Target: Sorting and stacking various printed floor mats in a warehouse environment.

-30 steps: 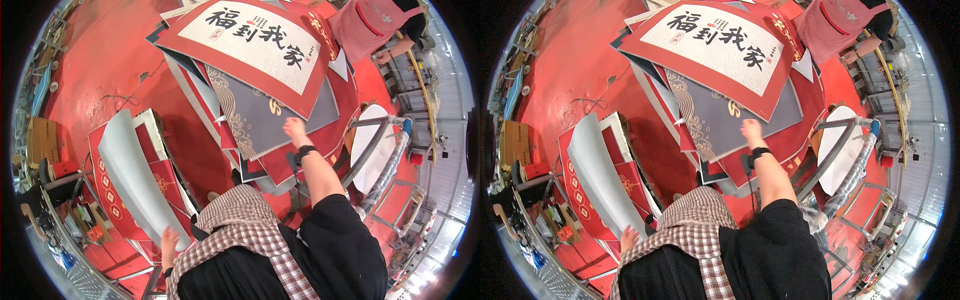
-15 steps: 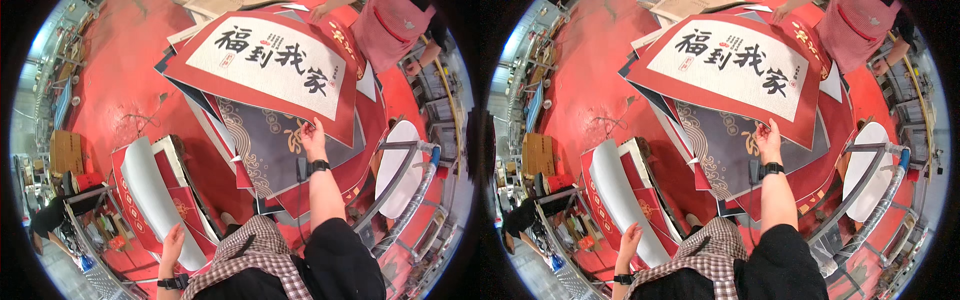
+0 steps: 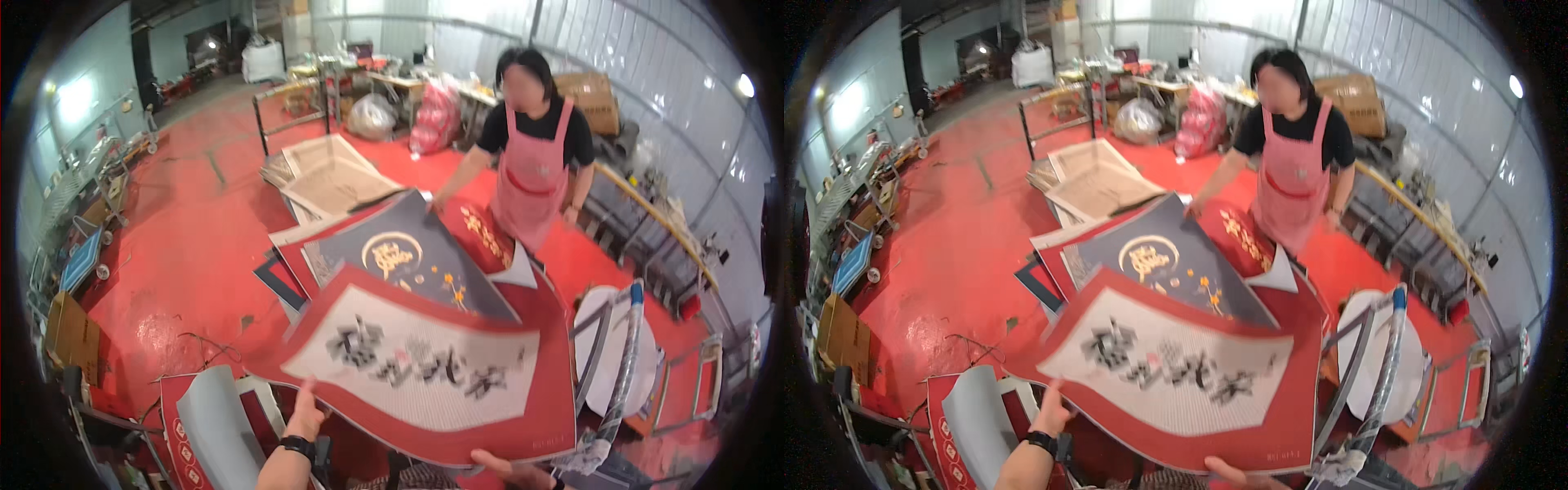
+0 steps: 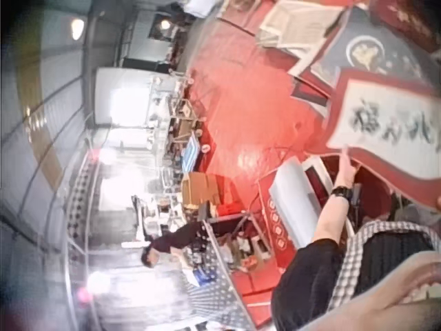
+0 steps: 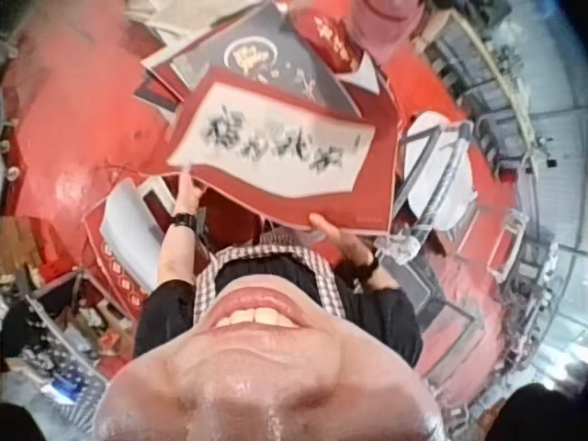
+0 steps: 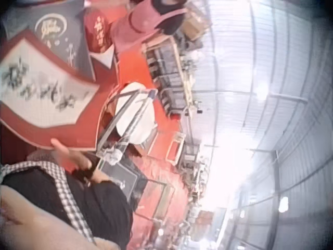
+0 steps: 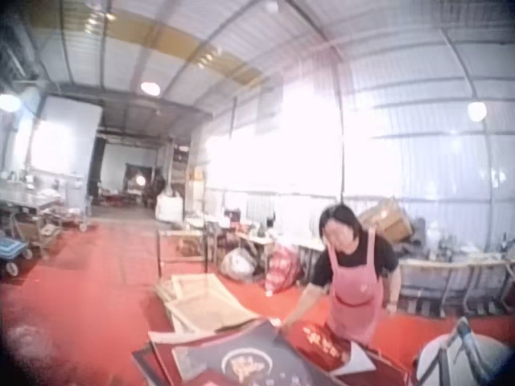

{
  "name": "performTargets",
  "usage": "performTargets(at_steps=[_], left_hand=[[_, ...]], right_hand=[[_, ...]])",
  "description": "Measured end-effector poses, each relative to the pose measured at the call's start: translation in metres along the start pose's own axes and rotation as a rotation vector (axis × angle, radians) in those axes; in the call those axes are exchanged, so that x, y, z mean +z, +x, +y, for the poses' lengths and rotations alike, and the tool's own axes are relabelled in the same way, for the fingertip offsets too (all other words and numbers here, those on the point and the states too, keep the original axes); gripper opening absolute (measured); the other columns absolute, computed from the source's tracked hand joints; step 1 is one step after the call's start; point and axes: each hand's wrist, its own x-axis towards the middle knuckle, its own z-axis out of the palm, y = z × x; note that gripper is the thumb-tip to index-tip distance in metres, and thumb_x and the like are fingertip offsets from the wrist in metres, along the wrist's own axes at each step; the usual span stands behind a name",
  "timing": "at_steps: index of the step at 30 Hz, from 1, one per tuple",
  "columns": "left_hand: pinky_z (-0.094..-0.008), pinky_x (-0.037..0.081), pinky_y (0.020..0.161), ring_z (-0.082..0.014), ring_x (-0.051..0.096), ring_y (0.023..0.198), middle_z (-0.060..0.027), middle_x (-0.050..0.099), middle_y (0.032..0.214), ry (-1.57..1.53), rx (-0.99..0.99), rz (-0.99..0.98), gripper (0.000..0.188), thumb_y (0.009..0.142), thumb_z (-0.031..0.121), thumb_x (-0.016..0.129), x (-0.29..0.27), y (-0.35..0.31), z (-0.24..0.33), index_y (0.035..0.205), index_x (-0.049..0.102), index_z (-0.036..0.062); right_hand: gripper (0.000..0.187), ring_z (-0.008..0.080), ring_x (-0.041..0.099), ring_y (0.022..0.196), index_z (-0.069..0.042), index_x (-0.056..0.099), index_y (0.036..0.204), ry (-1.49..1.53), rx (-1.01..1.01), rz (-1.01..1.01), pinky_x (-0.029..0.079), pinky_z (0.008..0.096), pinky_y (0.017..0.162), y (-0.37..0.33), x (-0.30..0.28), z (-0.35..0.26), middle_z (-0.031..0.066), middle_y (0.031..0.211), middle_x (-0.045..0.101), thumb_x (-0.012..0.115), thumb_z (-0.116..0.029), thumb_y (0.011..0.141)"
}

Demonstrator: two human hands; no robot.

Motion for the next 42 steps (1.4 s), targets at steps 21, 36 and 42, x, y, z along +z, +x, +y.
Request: performTargets(at_steps=[21, 36, 42], left_hand=[[-0.0344, 0.046, 0.075, -0.0233, 0.053, 0.094, -0.0138, 0.05, 0.11, -0.245, 1.09, 0.693, 0.045, 0.083, 0.011, 0.05, -0.366, -0.383, -0.042, 0.124, 0.034, 0.0006], [-0.0343, 0.046, 0.08, -0.0258, 0.052, 0.096, -0.0141, 0.048, 0.113, -0.891, 0.282, 0.413, 0.043, 0.087, 0.017, 0.046, -0.496, -0.285, -0.192, 0.125, 0.031, 0.0027], [-0.0346, 0.039, 0.087, -0.02, 0.049, 0.098, -0.0089, 0.05, 0.109, -0.311, 0.515, 0.311, 0.034, 0.09, 0.027, 0.038, -0.391, -0.279, -0.056, 0.116, 0.04, 0.0048]], right_hand=[[0.041, 0.0162, 0.053, 0.094, 0.001, 0.051, 0.109, -0.547, -0.123, -0.936, 0.042, 0.0313, 0.079, 0.008, 0.267, 0.01, 0.0076, 0.104, 0.057, 0.054, -0.032, 0.084], [0.089, 0.0446, 0.044, 0.108, -0.005, 0.011, 0.135, 0.251, -1.196, -1.103, 0.03, 0.0488, 0.096, -0.126, 0.269, -0.251, 0.034, 0.126, 0.032, 0.045, -0.062, 0.077], [0.085, 0.0434, 0.042, 0.111, -0.005, 0.01, 0.135, 0.397, -1.13, -1.045, 0.029, 0.0489, 0.097, -0.128, 0.263, -0.239, 0.0328, 0.127, 0.031, 0.046, -0.057, 0.078]])
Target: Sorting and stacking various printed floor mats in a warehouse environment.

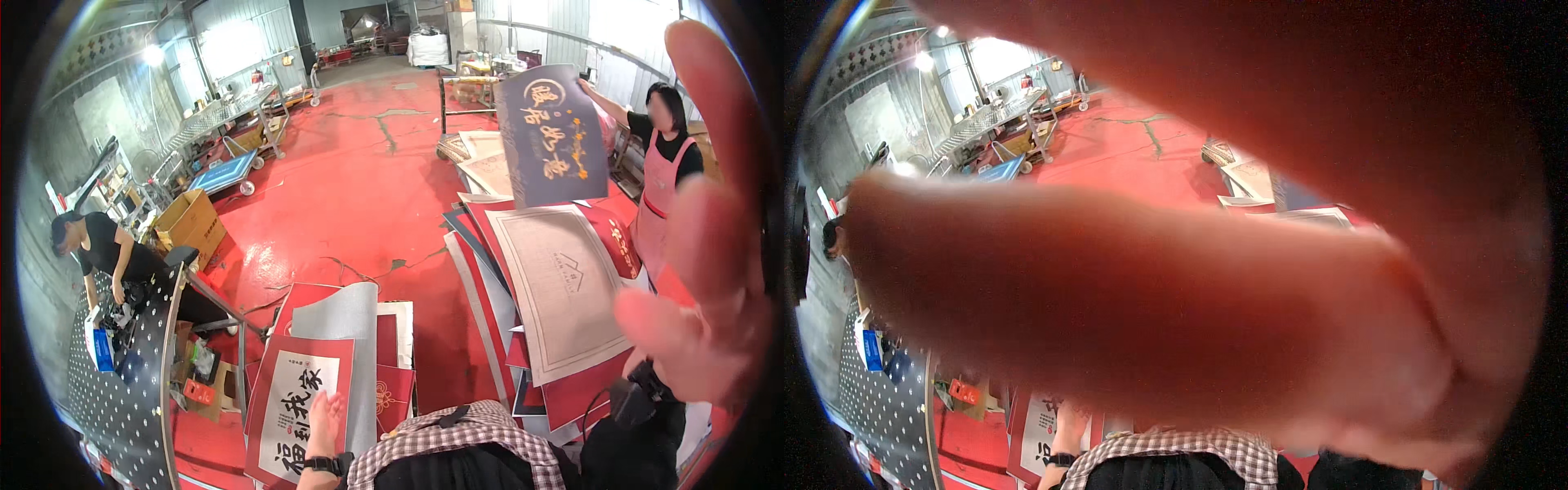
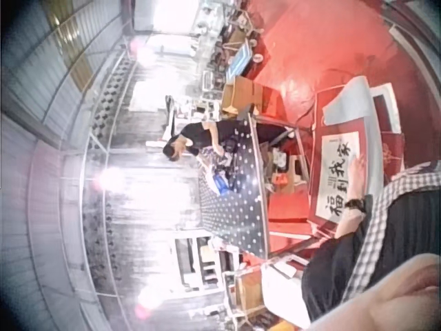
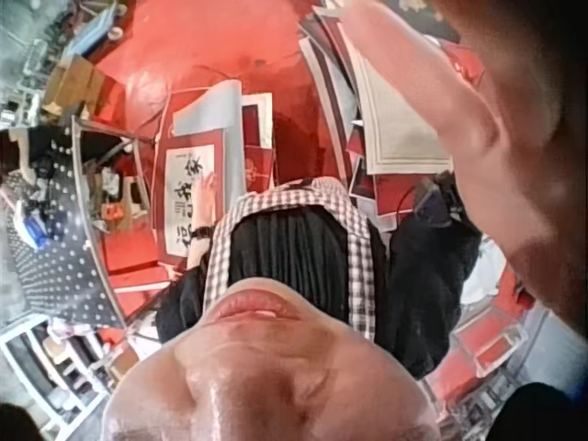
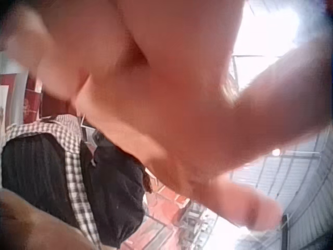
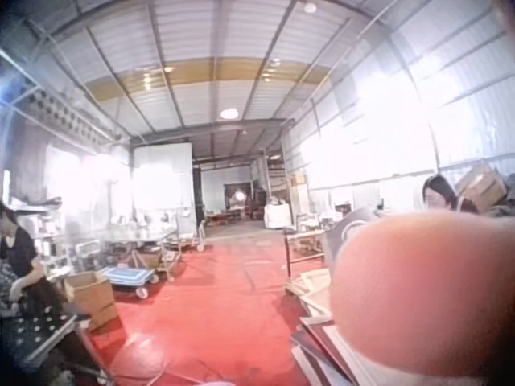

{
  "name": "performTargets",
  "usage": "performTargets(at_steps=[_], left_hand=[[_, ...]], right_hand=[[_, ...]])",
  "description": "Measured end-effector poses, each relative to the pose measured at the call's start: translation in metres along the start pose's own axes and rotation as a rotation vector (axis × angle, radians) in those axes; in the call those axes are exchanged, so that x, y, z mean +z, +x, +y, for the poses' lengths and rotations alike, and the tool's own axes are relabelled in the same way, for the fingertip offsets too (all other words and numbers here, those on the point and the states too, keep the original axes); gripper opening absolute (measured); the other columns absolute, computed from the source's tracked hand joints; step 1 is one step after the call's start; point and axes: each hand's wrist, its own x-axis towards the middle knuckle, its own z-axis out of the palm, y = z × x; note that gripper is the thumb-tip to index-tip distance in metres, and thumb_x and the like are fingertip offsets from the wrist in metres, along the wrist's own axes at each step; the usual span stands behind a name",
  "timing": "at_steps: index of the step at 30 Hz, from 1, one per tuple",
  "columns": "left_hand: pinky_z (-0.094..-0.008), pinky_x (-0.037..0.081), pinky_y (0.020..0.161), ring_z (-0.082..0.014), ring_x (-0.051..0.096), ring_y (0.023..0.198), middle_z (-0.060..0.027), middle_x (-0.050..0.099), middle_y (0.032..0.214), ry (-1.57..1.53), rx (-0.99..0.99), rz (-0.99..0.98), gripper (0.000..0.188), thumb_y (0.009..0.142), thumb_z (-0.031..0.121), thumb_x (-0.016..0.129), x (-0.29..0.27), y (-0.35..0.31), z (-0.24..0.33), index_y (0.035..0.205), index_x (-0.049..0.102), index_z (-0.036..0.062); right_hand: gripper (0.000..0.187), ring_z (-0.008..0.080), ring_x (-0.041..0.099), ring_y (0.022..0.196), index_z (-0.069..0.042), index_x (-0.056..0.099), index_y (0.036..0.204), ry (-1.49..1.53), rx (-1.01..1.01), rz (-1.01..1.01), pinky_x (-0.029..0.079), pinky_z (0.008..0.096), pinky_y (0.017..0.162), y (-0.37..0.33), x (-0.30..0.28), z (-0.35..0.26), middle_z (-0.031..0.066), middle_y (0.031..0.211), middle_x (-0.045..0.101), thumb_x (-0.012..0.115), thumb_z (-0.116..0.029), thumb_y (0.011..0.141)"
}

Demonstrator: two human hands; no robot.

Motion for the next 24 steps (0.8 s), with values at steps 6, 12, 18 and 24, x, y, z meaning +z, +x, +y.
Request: performTargets(at_steps=[6, 12, 18, 24], left_hand=[[-0.0313, 0.046, 0.072, -0.0222, 0.057, 0.086, -0.015, 0.057, 0.101, 0.085, 0.082, -0.223, 0.031, 0.09, 0.018, 0.041, 0.112, -0.005, 0.052, 0.119, 0.039, 0.0078], [-0.0333, 0.045, 0.075, -0.0234, 0.057, 0.087, -0.0145, 0.057, 0.1, 0.19, 0.06, -0.315, 0.03, 0.089, 0.018, 0.042, 0.142, -0.022, 0.047, 0.118, 0.042, 0.0075], [-0.0312, 0.045, 0.073, -0.0211, 0.057, 0.085, -0.0126, 0.057, 0.098, 0.328, 0.055, -0.247, 0.035, 0.088, 0.018, 0.046, 0.136, -0.029, 0.042, 0.12, 0.041, 0.0055], [-0.0286, 0.045, 0.074, -0.0188, 0.057, 0.087, -0.012, 0.057, 0.102, 0.562, 0.06, -0.336, 0.037, 0.088, 0.019, 0.048, 0.176, -0.014, 0.027, 0.12, 0.039, 0.0033]], right_hand=[[0.082, 0.0423, 0.039, 0.113, -0.005, 0.01, 0.136, 0.065, -0.066, 0.091, 0.028, 0.0489, 0.098, -0.006, -0.027, -0.008, 0.0316, 0.128, 0.03, 0.047, -0.052, 0.079], [0.079, 0.0411, 0.037, 0.116, -0.006, 0.009, 0.136, 0.042, -0.11, 0.205, 0.027, 0.0489, 0.098, -0.018, -0.046, -0.022, 0.0305, 0.129, 0.029, 0.048, -0.048, 0.081], [0.077, 0.0399, 0.034, 0.118, -0.006, 0.009, 0.136, 0.043, -0.074, 0.338, 0.026, 0.0489, 0.099, -0.038, -0.063, -0.032, 0.0293, 0.13, 0.028, 0.049, -0.043, 0.082], [0.074, 0.0388, 0.032, 0.121, -0.006, 0.008, 0.136, 0.149, -0.066, 0.526, 0.024, 0.049, 0.1, -0.047, -0.082, -0.026, 0.0281, 0.132, 0.027, 0.05, -0.038, 0.083]])
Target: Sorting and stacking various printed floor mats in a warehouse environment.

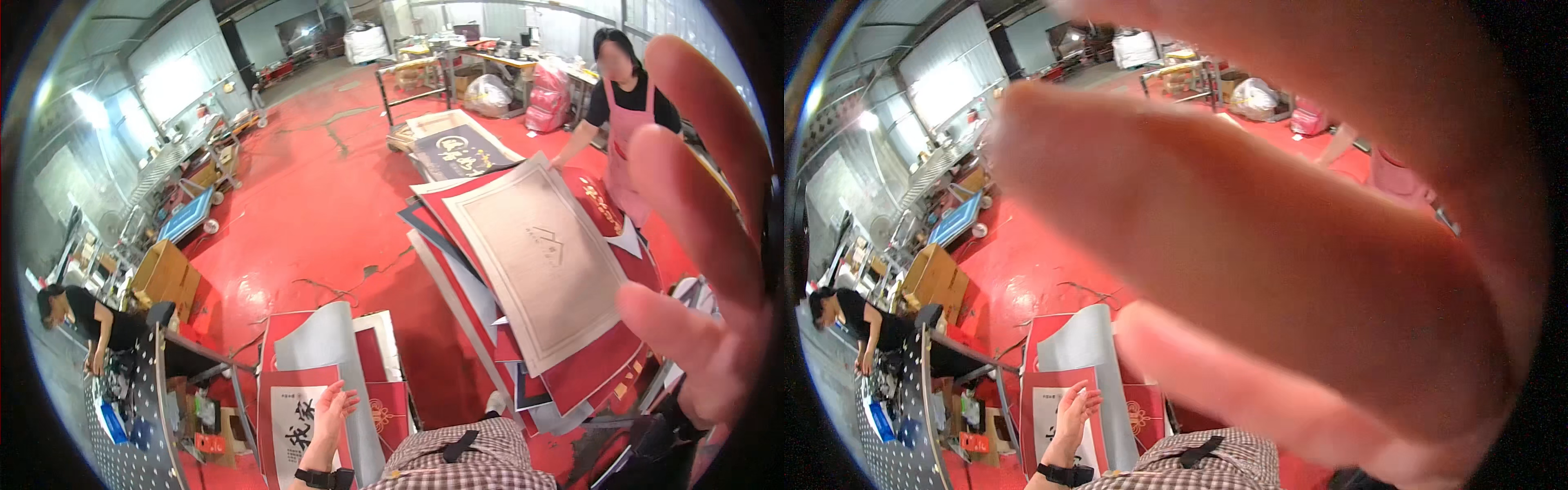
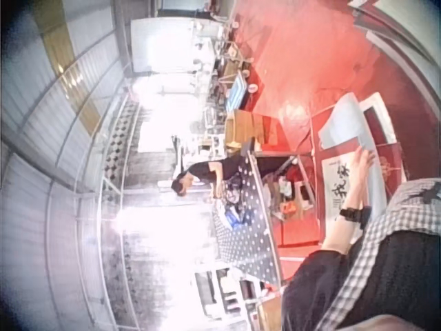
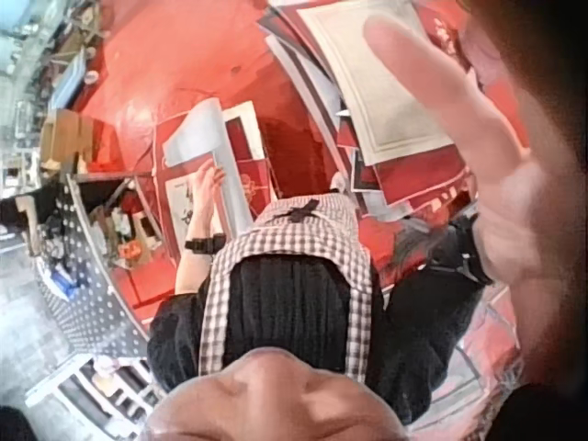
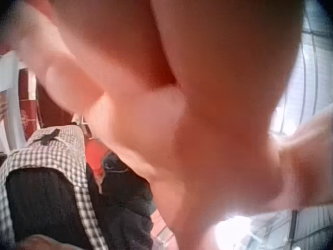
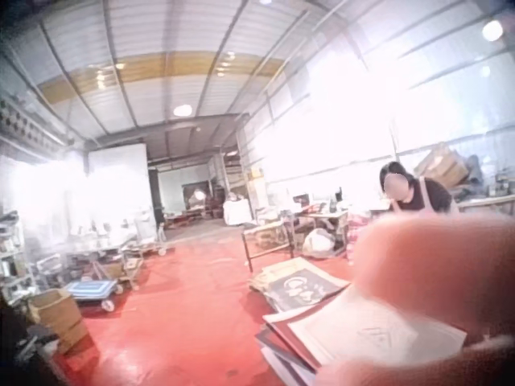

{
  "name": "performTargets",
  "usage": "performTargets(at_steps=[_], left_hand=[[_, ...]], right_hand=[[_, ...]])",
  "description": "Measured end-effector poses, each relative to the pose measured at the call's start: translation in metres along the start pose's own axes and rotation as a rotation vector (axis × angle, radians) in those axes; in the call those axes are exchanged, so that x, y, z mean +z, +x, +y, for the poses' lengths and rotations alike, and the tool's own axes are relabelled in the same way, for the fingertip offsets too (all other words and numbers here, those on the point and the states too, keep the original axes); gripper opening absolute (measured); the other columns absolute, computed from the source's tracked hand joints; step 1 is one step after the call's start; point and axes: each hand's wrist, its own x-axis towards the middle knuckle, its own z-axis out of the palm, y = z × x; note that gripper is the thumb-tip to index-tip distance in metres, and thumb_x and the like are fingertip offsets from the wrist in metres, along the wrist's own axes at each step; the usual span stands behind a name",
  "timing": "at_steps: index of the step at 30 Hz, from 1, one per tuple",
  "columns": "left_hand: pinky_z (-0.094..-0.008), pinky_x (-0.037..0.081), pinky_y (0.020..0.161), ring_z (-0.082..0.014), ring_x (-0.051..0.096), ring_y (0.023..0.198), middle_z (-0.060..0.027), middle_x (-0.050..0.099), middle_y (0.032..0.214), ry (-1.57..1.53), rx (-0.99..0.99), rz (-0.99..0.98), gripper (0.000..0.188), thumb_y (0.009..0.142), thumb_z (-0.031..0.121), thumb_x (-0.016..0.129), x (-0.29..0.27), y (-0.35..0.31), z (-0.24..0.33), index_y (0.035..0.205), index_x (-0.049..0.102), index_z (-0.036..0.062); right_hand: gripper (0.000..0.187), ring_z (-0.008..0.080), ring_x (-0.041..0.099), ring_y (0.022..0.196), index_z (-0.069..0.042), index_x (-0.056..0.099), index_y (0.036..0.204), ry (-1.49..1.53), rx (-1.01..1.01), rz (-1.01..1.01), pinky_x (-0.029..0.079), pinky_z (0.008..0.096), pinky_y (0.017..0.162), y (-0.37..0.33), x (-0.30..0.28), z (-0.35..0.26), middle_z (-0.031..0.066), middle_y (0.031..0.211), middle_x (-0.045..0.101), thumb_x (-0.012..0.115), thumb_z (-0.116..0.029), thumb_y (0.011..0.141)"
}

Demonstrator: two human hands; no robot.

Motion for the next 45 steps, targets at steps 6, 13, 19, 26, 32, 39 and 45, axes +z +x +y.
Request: performTargets(at_steps=[6, 13, 19, 26, 32, 39, 45], left_hand=[[-0.0266, 0.045, 0.075, -0.0158, 0.057, 0.088, -0.0114, 0.057, 0.102, 0.127, 0.038, -0.229, 0.038, 0.087, 0.017, 0.048, 0.084, 0.026, 0.015, 0.122, 0.04, 0.0042], [-0.0228, 0.045, 0.071, -0.0142, 0.058, 0.087, -0.0101, 0.058, 0.102, 0.221, -0.051, -0.153, 0.038, 0.087, 0.017, 0.048, 0.115, 0.058, 0.01, 0.122, 0.04, 0.005], [-0.0218, 0.045, 0.069, -0.0138, 0.058, 0.085, -0.0093, 0.058, 0.101, 0.269, -0.16, -0.06, 0.037, 0.087, 0.017, 0.048, 0.161, 0.086, -0.006, 0.121, 0.041, 0.0049], [-0.0234, 0.045, 0.072, -0.013, 0.057, 0.086, -0.0087, 0.058, 0.1, 0.392, -0.264, -0.248, 0.035, 0.088, 0.017, 0.046, 0.24, 0.126, -0.01, 0.119, 0.041, 0.0024], [-0.0259, 0.046, 0.074, -0.0147, 0.057, 0.086, -0.009, 0.057, 0.1, 0.519, -0.316, -0.369, 0.034, 0.088, 0.017, 0.046, 0.268, 0.188, 0.003, 0.119, 0.042, 0.0028], [-0.0276, 0.045, 0.079, -0.0151, 0.057, 0.09, -0.0098, 0.057, 0.104, 0.548, -0.373, -0.611, 0.034, 0.088, 0.014, 0.045, 0.293, 0.287, 0.009, 0.12, 0.042, 0.0029], [-0.0257, 0.044, 0.077, -0.0158, 0.057, 0.092, -0.0099, 0.058, 0.103, 0.663, -0.37, -0.73, 0.034, 0.087, 0.012, 0.045, 0.307, 0.378, 0.065, 0.12, 0.041, 0.0028]], right_hand=[[0.069, 0.0348, 0.027, 0.125, -0.007, 0.009, 0.136, -0.358, 0.025, 0.244, 0.022, 0.0486, 0.101, -0.024, -0.025, -0.057, 0.0222, 0.134, 0.027, 0.049, -0.03, 0.085], [0.041, 0.009, 0.048, 0.091, -0.004, 0.04, 0.123, -0.804, 0.641, 0.901, 0.041, 0.0233, 0.076, -0.203, -0.333, 0.025, 0.0018, 0.108, 0.051, 0.051, -0.015, 0.086], [0.029, 0.0111, 0.05, 0.067, -0.009, 0.048, 0.107, -0.583, 1.227, 1.302, 0.041, 0.0252, 0.057, -0.371, -0.419, 0.092, 0.0018, 0.088, 0.051, 0.056, -0.021, 0.081], [0.04, 0.0292, 0.052, 0.095, -0.003, 0.038, 0.117, -0.397, 1.209, 1.561, 0.044, 0.0386, 0.08, -0.371, -0.464, 0.12, 0.017, 0.11, 0.048, 0.05, -0.024, 0.085], [0.043, 0.0323, 0.048, 0.103, -0.003, 0.034, 0.121, -0.017, 0.914, 1.641, 0.039, 0.0416, 0.088, -0.358, -0.465, 0.144, 0.0213, 0.119, 0.043, 0.049, -0.023, 0.086], [0.042, 0.0325, 0.045, 0.107, -0.004, 0.038, 0.119, -0.109, 0.756, 1.686, 0.039, 0.0443, 0.087, -0.295, -0.49, 0.193, 0.0209, 0.118, 0.044, 0.052, -0.023, 0.085], [0.046, 0.0284, 0.037, 0.111, -0.006, 0.041, 0.117, -0.118, 0.682, 1.877, 0.031, 0.047, 0.093, -0.253, -0.539, 0.254, 0.0131, 0.119, 0.042, 0.057, -0.028, 0.08]])
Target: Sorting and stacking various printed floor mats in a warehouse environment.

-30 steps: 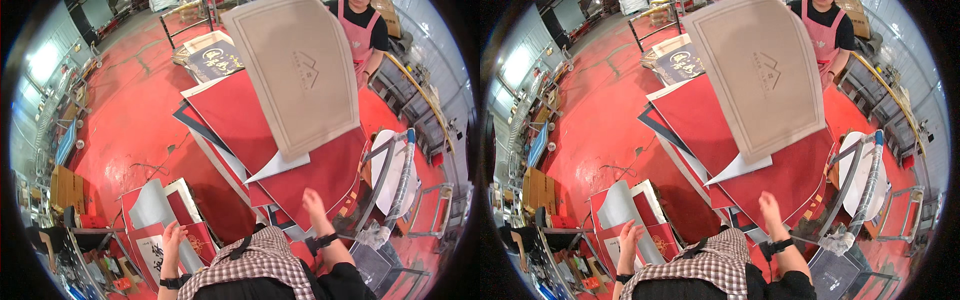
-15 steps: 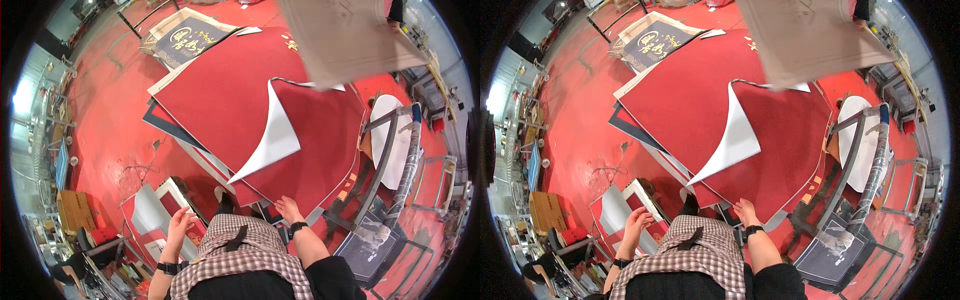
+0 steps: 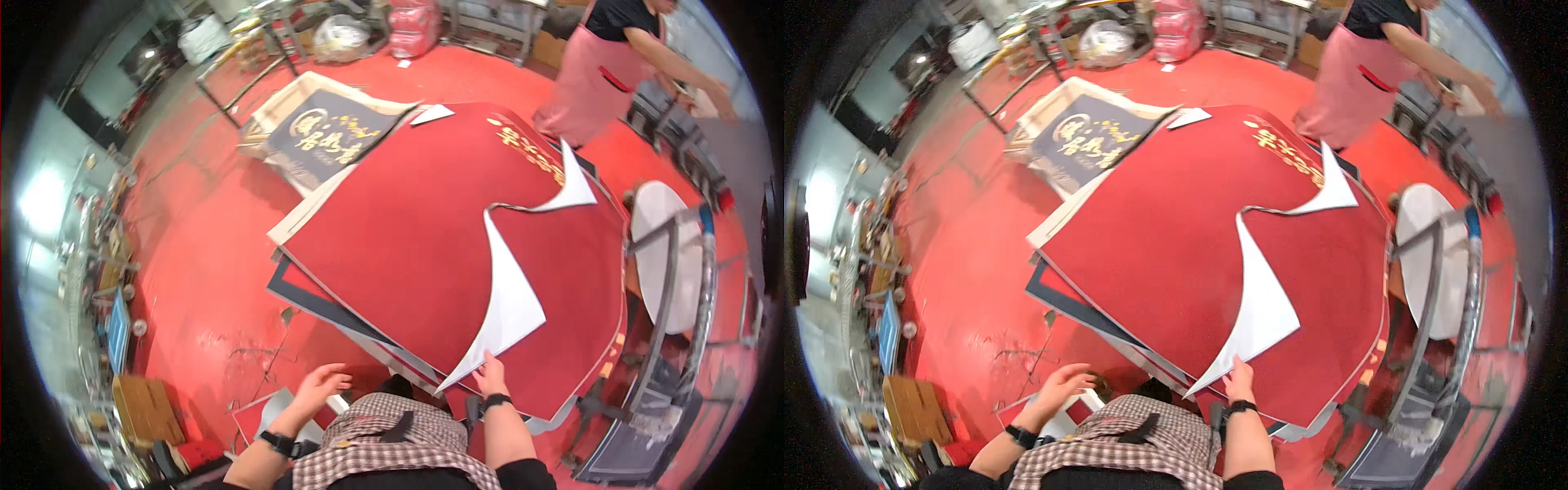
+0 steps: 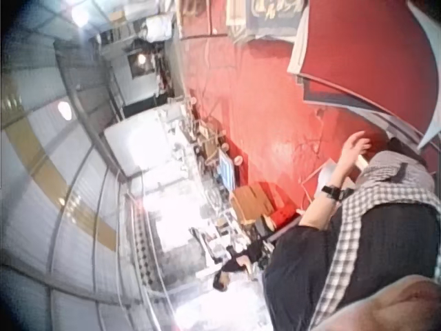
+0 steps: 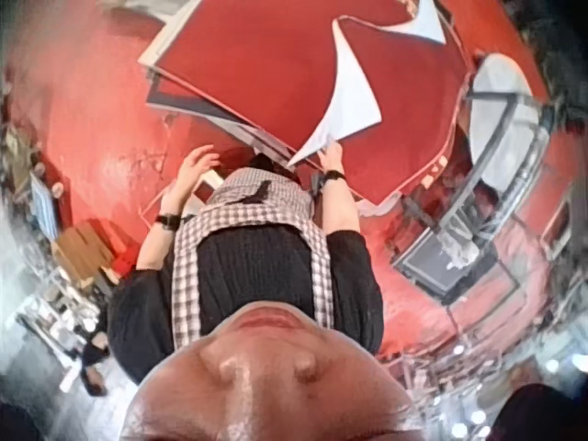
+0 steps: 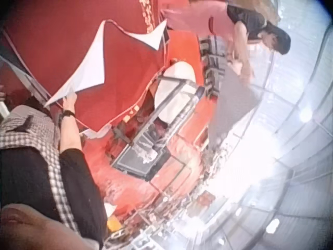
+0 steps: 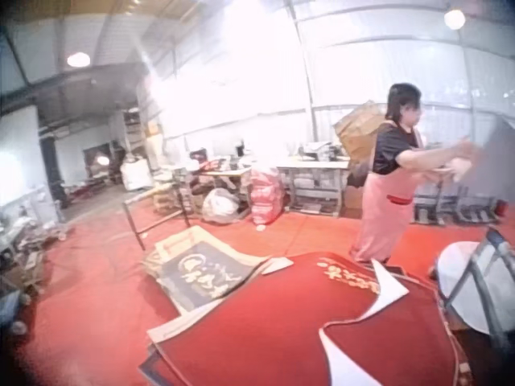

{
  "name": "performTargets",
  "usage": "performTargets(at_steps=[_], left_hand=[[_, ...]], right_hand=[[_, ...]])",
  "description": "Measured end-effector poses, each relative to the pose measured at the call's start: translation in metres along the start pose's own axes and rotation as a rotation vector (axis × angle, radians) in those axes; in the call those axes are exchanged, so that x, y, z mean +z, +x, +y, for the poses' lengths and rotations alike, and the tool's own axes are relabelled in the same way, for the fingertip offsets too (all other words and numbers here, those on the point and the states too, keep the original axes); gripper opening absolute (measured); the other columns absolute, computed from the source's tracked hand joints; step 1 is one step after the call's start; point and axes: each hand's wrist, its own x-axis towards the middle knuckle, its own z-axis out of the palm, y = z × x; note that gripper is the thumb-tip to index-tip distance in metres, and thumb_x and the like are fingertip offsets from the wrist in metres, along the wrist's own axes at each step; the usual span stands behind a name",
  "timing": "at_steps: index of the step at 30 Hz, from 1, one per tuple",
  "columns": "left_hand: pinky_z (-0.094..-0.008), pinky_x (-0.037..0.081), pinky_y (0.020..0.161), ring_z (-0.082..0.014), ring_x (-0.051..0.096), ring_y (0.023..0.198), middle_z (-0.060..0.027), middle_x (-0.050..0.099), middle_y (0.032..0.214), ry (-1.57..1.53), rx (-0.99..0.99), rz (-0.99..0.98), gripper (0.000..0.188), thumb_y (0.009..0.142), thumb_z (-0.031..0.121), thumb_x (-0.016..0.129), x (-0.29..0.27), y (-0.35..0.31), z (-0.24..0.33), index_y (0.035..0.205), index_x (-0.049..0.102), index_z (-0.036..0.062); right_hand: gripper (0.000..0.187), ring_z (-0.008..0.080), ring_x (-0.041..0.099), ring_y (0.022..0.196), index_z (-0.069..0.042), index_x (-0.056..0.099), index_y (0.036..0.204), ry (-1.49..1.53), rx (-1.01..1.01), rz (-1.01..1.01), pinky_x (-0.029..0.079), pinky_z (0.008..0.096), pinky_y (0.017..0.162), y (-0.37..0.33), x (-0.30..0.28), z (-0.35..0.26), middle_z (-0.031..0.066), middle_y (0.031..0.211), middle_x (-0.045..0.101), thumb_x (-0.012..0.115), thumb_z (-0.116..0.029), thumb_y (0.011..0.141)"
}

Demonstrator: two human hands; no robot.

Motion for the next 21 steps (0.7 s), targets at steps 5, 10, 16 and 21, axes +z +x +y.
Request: performTargets(at_steps=[5, 10, 16, 21], left_hand=[[-0.0228, 0.046, 0.064, -0.0136, 0.058, 0.076, -0.0086, 0.059, 0.093, 0.0, -0.054, 0.264, 0.033, 0.083, 0.011, 0.05, -0.088, 0.017, 0.008, 0.114, 0.045, 0.0022], [-0.0226, 0.046, 0.066, -0.0139, 0.059, 0.082, -0.008, 0.06, 0.093, 0.023, -0.068, 0.132, 0.031, 0.085, 0.012, 0.05, -0.094, 0.056, 0.015, 0.115, 0.046, 0.0054], [-0.0226, 0.046, 0.07, -0.0132, 0.058, 0.084, -0.0089, 0.058, 0.101, 0.133, -0.029, -0.252, 0.034, 0.086, 0.015, 0.05, -0.009, 0.09, 0.054, 0.119, 0.044, 0.0065], [-0.0243, 0.045, 0.072, -0.0146, 0.057, 0.087, -0.0089, 0.058, 0.102, 0.189, 0.019, -0.294, 0.033, 0.087, 0.018, 0.048, 0.032, 0.075, 0.05, 0.118, 0.045, 0.0073]], right_hand=[[0.026, 0.0131, 0.043, 0.055, -0.01, 0.055, 0.085, -0.078, -0.045, 0.178, 0.034, 0.0307, 0.058, 0.015, 0.052, 0.007, 0.0006, 0.066, 0.05, 0.064, -0.031, 0.074], [0.03, 0.0163, 0.054, 0.087, -0.003, 0.052, 0.102, -0.081, -0.204, -0.212, 0.042, 0.0312, 0.077, -0.053, 0.096, -0.014, 0.0064, 0.096, 0.058, 0.06, -0.021, 0.079], [0.033, 0.0177, 0.056, 0.087, 0.0, 0.05, 0.108, 0.125, -0.233, -0.25, 0.045, 0.0305, 0.076, -0.149, 0.035, 0.018, 0.0068, 0.098, 0.058, 0.057, -0.01, 0.077], [0.032, 0.0207, 0.057, 0.082, 0.001, 0.052, 0.101, 0.172, -0.259, 0.287, 0.048, 0.035, 0.069, -0.216, -0.146, 0.065, 0.0094, 0.093, 0.059, 0.056, -0.01, 0.071]])
